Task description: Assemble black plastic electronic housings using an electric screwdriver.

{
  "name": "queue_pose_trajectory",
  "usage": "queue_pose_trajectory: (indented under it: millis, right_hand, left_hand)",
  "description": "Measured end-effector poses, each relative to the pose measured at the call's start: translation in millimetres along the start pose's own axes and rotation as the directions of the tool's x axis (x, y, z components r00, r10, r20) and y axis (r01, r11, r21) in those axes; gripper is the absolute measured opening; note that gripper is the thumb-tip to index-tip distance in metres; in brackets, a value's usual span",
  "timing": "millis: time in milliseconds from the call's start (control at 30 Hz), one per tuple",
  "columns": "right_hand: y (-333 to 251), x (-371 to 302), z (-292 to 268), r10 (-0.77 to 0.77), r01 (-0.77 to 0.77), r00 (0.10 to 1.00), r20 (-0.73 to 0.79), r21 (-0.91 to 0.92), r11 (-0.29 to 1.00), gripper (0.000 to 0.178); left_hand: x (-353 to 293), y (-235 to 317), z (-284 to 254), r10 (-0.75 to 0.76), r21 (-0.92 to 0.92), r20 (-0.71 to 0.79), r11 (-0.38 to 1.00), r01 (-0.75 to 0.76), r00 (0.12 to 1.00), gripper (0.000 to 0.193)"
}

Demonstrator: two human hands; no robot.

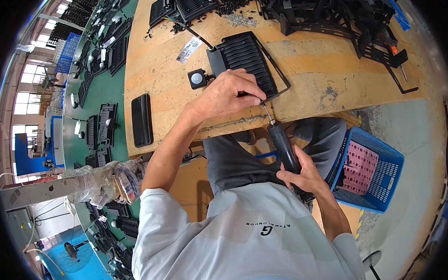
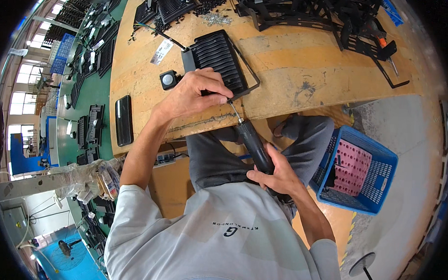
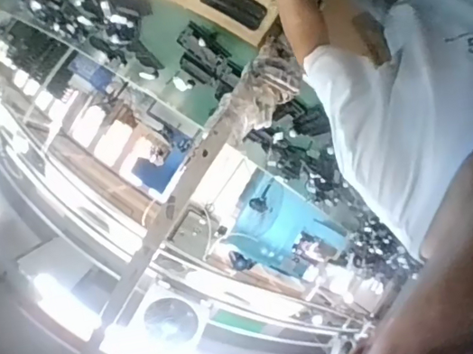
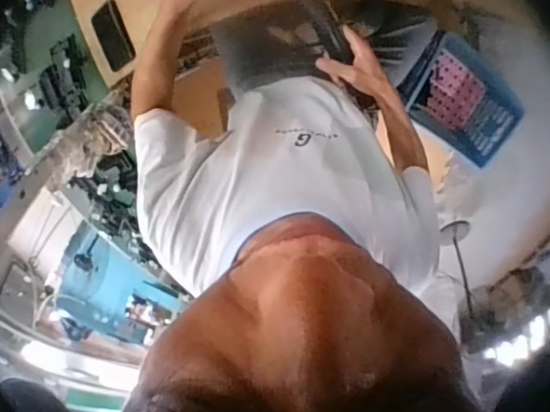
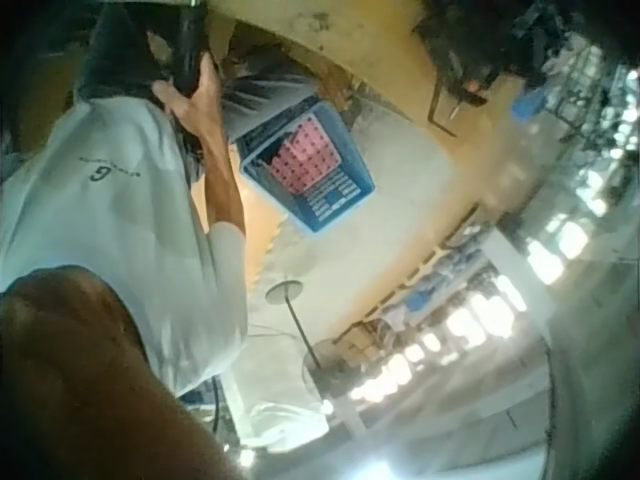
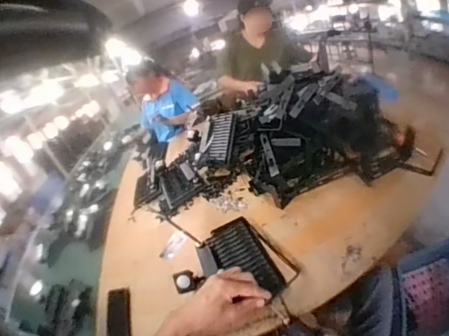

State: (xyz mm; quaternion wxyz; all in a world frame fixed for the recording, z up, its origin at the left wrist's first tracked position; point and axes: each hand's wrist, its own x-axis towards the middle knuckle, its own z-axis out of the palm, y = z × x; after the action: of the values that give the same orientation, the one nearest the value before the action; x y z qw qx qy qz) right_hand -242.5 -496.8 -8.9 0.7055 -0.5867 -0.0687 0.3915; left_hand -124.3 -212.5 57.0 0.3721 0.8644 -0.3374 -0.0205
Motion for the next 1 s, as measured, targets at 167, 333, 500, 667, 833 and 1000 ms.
queue_pose_trajectory:
  millis: [167, 333, 500, 667, 833, 1000]
  right_hand:
    - [7.7, -0.6, -5.2, 0.002, -0.003, 1.000, 0.022, 0.037, 0.999, 0.050]
    - [3.0, 0.6, -6.2, 0.013, -0.013, 0.999, 0.038, -0.005, 1.000, 0.050]
    - [5.0, -0.1, -6.2, 0.007, -0.007, 1.000, 0.026, 0.006, 1.000, 0.052]
    - [4.8, 1.6, -6.0, 0.013, -0.013, 0.999, 0.029, 0.011, 1.000, 0.054]
    - [1.0, 1.6, -7.1, 0.031, -0.030, 0.999, 0.037, -0.009, 1.000, 0.051]
    - [1.6, 0.4, -7.3, 0.011, -0.010, 0.999, 0.038, -0.029, 1.000, 0.049]
  left_hand:
    - [-16.3, 17.9, -24.2, -0.003, 0.194, -0.020, 0.981, 0.007, 1.000, 0.041]
    - [-38.0, 14.0, -55.8, -0.152, 0.483, 0.225, 0.875, 0.026, 0.963, 0.071]
    - [-29.1, 33.0, -44.8, 0.029, 0.567, 0.098, 0.820, -0.080, 0.995, 0.046]
    - [-51.2, 37.0, 10.9, 0.041, 0.507, -0.132, 0.861, 0.032, 0.990, 0.026]
    - [-56.6, 44.3, 35.2, -0.062, 0.492, -0.207, 0.856, 0.158, 0.976, 0.025]
    - [-62.4, 45.9, 43.6, -0.023, 0.491, -0.189, 0.864, 0.115, 0.982, 0.026]
